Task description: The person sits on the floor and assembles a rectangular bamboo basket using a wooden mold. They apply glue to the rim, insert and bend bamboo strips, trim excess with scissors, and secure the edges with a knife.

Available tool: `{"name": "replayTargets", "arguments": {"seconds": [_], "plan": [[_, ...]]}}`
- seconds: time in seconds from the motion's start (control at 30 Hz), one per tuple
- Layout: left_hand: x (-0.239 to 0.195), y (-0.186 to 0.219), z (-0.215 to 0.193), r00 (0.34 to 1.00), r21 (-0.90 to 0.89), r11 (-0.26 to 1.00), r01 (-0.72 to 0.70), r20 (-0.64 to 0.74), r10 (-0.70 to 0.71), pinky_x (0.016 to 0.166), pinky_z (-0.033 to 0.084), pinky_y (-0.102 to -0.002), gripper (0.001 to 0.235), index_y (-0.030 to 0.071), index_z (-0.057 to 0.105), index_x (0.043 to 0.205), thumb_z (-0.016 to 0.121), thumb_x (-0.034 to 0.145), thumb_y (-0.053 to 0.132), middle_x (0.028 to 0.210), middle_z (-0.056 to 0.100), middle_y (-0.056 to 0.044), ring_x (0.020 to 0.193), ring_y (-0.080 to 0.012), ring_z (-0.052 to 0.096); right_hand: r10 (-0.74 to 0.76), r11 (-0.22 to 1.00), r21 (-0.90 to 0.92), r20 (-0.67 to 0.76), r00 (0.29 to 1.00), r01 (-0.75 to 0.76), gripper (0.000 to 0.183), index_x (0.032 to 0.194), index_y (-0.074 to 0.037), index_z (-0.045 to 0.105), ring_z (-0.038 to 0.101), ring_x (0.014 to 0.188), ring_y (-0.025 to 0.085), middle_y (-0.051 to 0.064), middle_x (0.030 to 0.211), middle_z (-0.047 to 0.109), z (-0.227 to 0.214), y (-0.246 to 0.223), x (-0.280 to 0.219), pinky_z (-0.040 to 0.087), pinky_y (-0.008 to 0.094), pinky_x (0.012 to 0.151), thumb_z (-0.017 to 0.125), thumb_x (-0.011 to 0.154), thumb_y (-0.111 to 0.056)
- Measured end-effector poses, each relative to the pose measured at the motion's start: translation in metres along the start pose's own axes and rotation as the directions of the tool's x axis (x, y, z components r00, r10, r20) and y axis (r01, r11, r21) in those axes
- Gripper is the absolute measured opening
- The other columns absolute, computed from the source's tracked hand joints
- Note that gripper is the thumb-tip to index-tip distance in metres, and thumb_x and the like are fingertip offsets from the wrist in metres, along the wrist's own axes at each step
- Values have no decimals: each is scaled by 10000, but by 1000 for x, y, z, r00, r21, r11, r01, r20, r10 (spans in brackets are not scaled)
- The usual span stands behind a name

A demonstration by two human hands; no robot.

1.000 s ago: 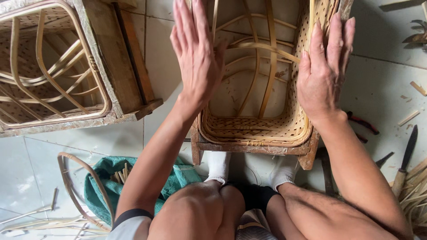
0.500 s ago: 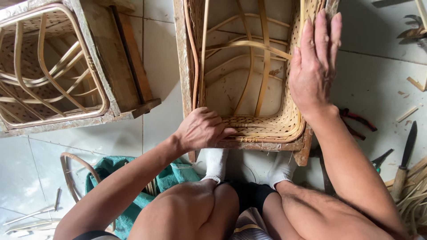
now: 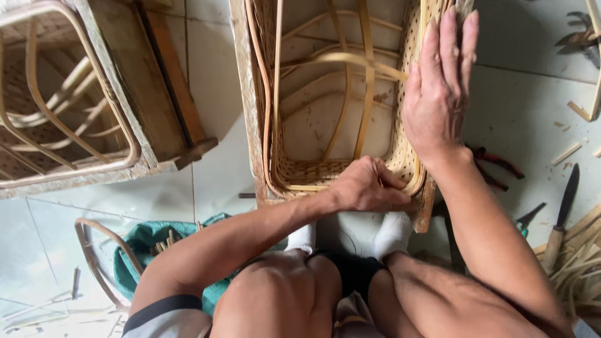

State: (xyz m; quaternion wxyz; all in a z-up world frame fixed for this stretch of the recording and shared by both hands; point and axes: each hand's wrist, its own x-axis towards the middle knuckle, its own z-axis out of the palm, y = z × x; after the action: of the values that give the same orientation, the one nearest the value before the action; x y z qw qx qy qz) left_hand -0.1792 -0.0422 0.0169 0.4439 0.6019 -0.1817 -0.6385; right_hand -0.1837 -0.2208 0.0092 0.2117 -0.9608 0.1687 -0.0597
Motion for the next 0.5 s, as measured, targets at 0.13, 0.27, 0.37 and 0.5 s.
{"name": "replayTargets", "arguments": {"seconds": [0.13, 0.27, 0.37, 0.5], "plan": [[2, -1, -2, 998, 128, 991, 39, -51, -33, 730, 580, -325, 294, 135, 839, 979, 875, 736, 294, 838, 789, -85, 738, -161, 713, 8, 999, 33, -19, 1000, -7, 503, 1618, 84, 458, 226, 1625, 449, 213, 1731, 331, -1, 1, 3, 249, 491, 1381, 604, 1139, 31], [1, -8, 1, 997, 207, 978, -30, -68, 45, 745, 571, -342, 285, 139, 839, 973, 886, 741, 298, 863, 763, -120, 780, -193, 714, 3, 1000, 30, -10, 1000, -3, 484, 1578, 94, 457, 229, 1619, 450, 219, 1724, 331, -3, -1, 3, 245, 494, 1375, 607, 1122, 31], [-5, 2, -7, 998, 188, 981, -52, 30, 47, 750, 574, -337, 278, 142, 822, 1018, 842, 783, 290, 882, 773, -112, 787, -198, 733, -1, 999, 51, -28, 1000, 2, 496, 1577, 96, 474, 238, 1596, 461, 239, 1695, 353, -6, -5, 3, 244, 502, 1354, 606, 1103, 33], [21, 55, -80, 966, 613, 750, -250, 103, 237, 712, 588, -343, 193, 116, 819, 849, 652, 944, 137, 806, 749, -125, 732, -206, 708, 2, 998, 63, -77, 997, 3, 473, 1532, 91, 514, 258, 1580, 452, 245, 1659, 395, -3, -8, 16, 270, 515, 1333, 623, 1075, 38]]}}
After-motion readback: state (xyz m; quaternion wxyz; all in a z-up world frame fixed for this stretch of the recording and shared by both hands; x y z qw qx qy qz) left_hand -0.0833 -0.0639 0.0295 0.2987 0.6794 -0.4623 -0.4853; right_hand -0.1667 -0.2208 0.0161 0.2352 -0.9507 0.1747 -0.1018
